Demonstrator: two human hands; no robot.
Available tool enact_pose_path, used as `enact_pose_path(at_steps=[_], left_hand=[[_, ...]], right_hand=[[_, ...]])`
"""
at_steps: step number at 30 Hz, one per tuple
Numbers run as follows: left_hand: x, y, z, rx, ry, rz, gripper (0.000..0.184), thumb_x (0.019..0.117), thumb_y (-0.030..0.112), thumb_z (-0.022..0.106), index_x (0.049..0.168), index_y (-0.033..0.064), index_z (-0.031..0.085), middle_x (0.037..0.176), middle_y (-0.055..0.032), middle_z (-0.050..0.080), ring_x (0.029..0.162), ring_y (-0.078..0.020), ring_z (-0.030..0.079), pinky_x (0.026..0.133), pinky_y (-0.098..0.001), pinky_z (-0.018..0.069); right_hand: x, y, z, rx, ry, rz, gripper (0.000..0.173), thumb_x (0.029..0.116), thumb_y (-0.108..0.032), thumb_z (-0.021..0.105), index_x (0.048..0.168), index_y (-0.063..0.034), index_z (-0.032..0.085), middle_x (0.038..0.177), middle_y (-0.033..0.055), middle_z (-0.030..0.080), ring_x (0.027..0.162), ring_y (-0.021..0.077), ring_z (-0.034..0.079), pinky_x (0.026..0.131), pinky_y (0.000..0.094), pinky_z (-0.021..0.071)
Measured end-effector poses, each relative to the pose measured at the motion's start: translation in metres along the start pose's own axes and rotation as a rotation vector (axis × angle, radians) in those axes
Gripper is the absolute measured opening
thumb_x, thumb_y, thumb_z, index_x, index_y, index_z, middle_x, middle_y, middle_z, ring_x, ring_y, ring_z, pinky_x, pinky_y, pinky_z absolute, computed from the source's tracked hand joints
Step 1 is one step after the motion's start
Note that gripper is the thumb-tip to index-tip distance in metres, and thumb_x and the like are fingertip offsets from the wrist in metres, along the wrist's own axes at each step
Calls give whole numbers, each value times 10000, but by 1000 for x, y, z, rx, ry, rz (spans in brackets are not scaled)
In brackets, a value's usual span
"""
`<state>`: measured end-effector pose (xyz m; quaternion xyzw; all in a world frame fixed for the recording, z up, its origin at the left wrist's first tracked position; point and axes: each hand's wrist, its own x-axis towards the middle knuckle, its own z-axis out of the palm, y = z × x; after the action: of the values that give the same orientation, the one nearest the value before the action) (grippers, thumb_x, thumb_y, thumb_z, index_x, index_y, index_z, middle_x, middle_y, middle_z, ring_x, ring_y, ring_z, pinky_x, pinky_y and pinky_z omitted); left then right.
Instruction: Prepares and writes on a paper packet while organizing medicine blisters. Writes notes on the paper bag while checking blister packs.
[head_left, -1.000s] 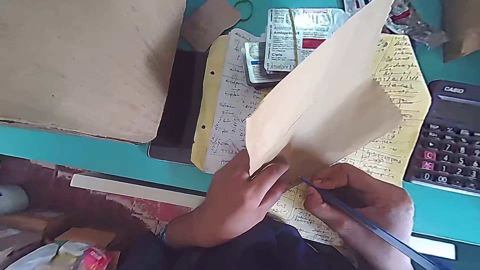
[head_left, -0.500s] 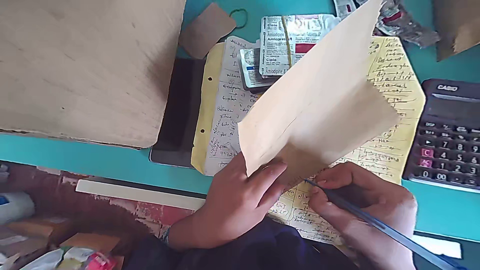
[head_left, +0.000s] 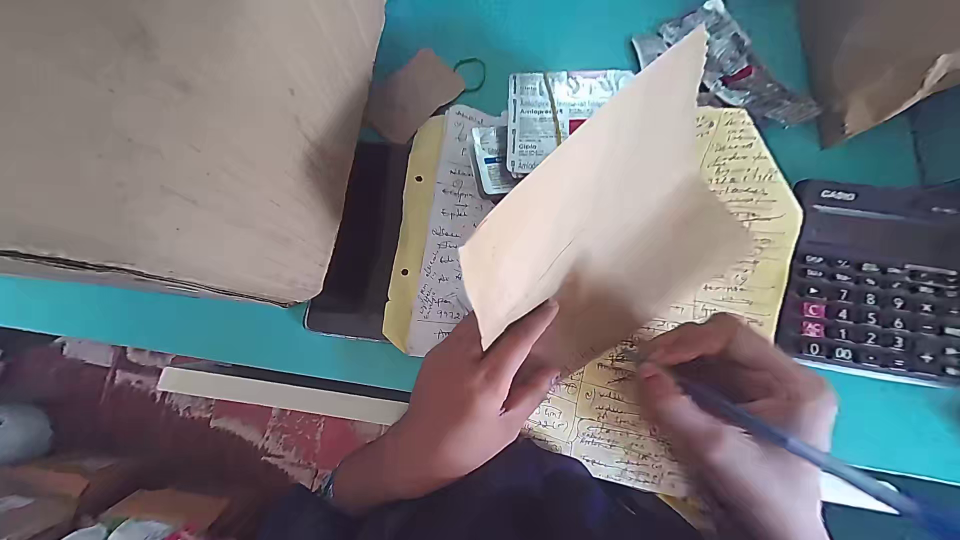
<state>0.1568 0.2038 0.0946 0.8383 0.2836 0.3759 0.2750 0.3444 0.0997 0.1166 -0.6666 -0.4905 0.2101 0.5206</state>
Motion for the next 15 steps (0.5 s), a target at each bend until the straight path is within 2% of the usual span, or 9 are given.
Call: enact_pose_path(at_steps=[2,3,4,6,8,10,11,12,15], left_hand=[[-2,-1,-3,-140,51,11,374,916,188,705,1238,-3,700,1055,-134,753,980,-80,689,865,-185,529],[-3,-2,-5,-234,70,40,342,938,150,661,1228,-29,686,1034,-120,744,950,-38,665,865,-157,515],[-3,-3,-7,-330,69,80,324,968,128,609,1235,-46,668,1083,-106,743,994,-2,657,899,-141,509],[-3,-3,-11,-505,-14,164,343,1035,135,520,1298,-67,608,1263,-100,699,1190,1,611,1021,-163,482],[-2,0,-14,-623,-180,209,401,1064,190,501,1350,-83,565,1348,-148,650,1270,-55,582,1056,-200,468],[0,1,-16,-581,-335,269,448,1061,276,521,1372,-42,582,1348,-180,646,1311,-155,576,1119,-282,434],[-1,1,-16,-495,-322,294,438,1056,323,529,1354,17,626,1302,-168,674,1274,-185,599,1092,-315,450],[-3,0,-16,-390,-246,296,415,1055,363,527,1321,75,664,1235,-147,700,1207,-195,627,1041,-328,477],[-12,-7,-16,-112,104,237,335,1047,398,545,1171,142,721,960,-73,717,904,-142,663,798,-265,521]], right_hand=[[7,0,-17,-17,83,-67,104,1018,-265,614,1122,-262,619,949,-175,722,749,-34,681,620,140,569],[11,0,-27,-59,151,-84,147,1063,-287,542,1182,-227,605,1018,-141,735,808,0,710,661,172,594],[14,2,-36,-99,222,-95,207,1080,-309,503,1193,-173,612,1090,-101,731,882,23,715,712,198,597],[21,5,-50,-138,288,-78,325,1051,-402,536,1215,-125,580,1161,-95,673,999,24,682,817,221,593],[28,9,-57,-41,287,-14,444,968,-470,652,1265,-178,498,1068,-152,646,941,0,667,808,209,588],[33,13,-65,36,318,6,485,917,-315,745,1290,-122,502,1057,-82,684,933,59,699,842,264,611],[34,15,-74,0,309,1,511,912,-251,759,1313,-64,504,1107,-23,683,988,96,698,897,299,605],[36,15,-83,-87,299,5,469,906,-216,759,1264,-41,510,1101,-6,674,993,91,690,901,293,595],[44,15,-111,-391,204,53,452,886,-268,753,1159,24,541,1024,39,651,913,33,649,805,225,563]])
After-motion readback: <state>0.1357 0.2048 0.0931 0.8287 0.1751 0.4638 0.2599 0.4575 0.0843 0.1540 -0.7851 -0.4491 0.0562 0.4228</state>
